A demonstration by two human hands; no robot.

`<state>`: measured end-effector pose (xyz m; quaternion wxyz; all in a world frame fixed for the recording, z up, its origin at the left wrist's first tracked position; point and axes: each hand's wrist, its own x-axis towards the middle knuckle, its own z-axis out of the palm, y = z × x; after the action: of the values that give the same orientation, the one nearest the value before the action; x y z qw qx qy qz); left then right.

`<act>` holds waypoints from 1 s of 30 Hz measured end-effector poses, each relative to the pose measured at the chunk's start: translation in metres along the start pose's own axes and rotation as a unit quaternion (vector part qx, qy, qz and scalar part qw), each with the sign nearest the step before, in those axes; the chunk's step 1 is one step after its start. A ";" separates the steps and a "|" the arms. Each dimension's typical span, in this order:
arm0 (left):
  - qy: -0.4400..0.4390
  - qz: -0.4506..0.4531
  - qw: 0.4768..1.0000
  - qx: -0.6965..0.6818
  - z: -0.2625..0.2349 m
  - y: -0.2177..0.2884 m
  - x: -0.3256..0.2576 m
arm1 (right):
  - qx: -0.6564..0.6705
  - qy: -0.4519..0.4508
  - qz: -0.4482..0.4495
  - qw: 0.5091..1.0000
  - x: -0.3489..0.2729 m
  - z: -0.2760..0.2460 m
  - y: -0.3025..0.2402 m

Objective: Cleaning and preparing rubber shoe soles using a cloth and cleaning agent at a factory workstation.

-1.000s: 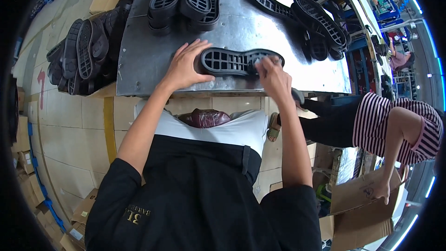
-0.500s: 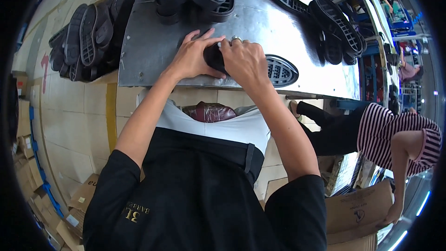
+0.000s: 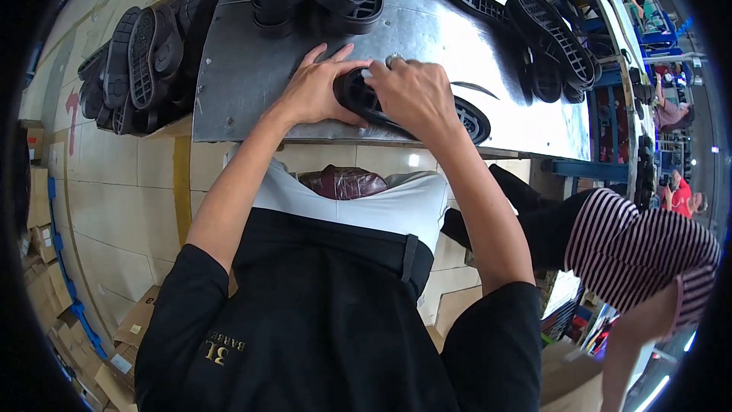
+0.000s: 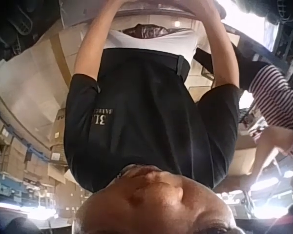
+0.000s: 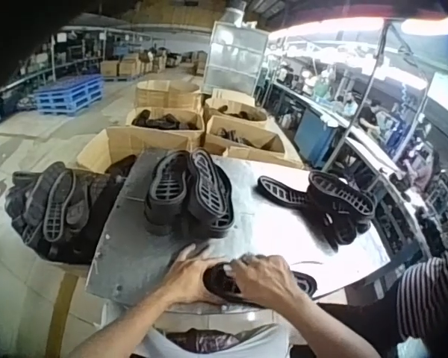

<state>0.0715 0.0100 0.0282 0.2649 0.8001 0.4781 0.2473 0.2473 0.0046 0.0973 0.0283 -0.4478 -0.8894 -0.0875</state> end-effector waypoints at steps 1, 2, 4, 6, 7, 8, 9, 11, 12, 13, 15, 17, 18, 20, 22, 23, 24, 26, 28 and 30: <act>-0.001 -0.002 1.000 0.002 0.001 -0.004 0.000 | 0.002 0.014 -0.019 1.000 0.005 0.005 -0.001; -0.001 0.013 1.000 -0.003 0.003 -0.008 0.002 | 0.005 0.015 -0.019 1.000 0.006 0.007 -0.004; -0.003 0.031 0.999 -0.009 0.004 -0.010 0.003 | -0.062 0.015 -0.081 0.995 0.005 0.008 -0.012; -0.023 0.020 0.999 -0.023 -0.001 -0.006 0.002 | -0.079 0.005 -0.103 0.992 -0.007 0.005 -0.017; -0.014 0.019 1.000 -0.015 -0.002 -0.008 0.001 | -0.034 -0.019 -0.093 0.995 -0.011 0.002 -0.015; -0.010 0.022 1.000 -0.013 -0.003 -0.008 0.000 | 0.011 -0.044 -0.083 0.996 -0.016 -0.002 -0.013; -0.019 0.019 0.999 -0.022 -0.003 -0.007 -0.001 | 0.036 -0.064 -0.069 0.995 -0.022 -0.008 -0.007; -0.031 0.022 0.999 -0.022 -0.002 -0.010 0.000 | 0.103 -0.014 -0.007 0.995 -0.035 -0.003 0.019; -0.027 0.026 0.999 -0.019 -0.002 -0.011 0.002 | 0.127 0.003 0.061 0.990 -0.043 0.001 0.033; -0.025 0.035 0.999 -0.023 0.001 -0.010 0.004 | 0.111 -0.020 0.128 0.985 -0.051 0.004 0.046; -0.008 0.054 0.998 -0.009 0.005 -0.003 0.008 | 0.115 -0.033 0.216 0.969 -0.072 0.020 0.063; 0.051 0.012 0.999 -0.007 0.017 -0.004 0.005 | 0.147 -0.095 0.294 0.940 -0.077 0.010 0.043; 0.111 -0.036 0.993 -0.007 0.024 -0.005 0.001 | 0.151 -0.116 0.333 0.923 -0.081 0.008 0.032; 0.171 -0.047 0.984 0.006 0.037 0.011 0.005 | 0.154 -0.095 0.384 0.905 -0.096 0.009 0.011; 0.210 -0.067 0.972 0.080 0.045 0.018 0.009 | 0.216 -0.119 0.399 0.883 -0.093 0.010 -0.010; 0.251 -0.048 0.964 0.072 0.047 0.022 0.012 | 0.242 -0.095 0.396 0.880 -0.091 0.013 -0.014; 0.249 -0.043 0.965 0.068 0.048 0.024 0.010 | 0.269 -0.070 0.392 0.877 -0.087 0.017 -0.016; 0.170 -0.072 0.973 -0.138 0.039 0.029 -0.001 | 0.290 -0.076 0.422 0.856 -0.070 0.020 -0.015; 0.148 -0.084 0.960 -0.224 0.026 0.045 -0.032 | 0.253 -0.021 0.422 0.870 -0.056 0.039 -0.006; 0.137 -0.007 0.990 -0.026 0.022 0.056 -0.059 | 0.255 -0.012 0.450 0.856 -0.033 0.045 0.009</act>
<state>0.0964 -0.0692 0.0403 0.2192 0.7480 0.5092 0.3648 0.2761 -0.0081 0.0499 0.1672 -0.7770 -0.5827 0.1694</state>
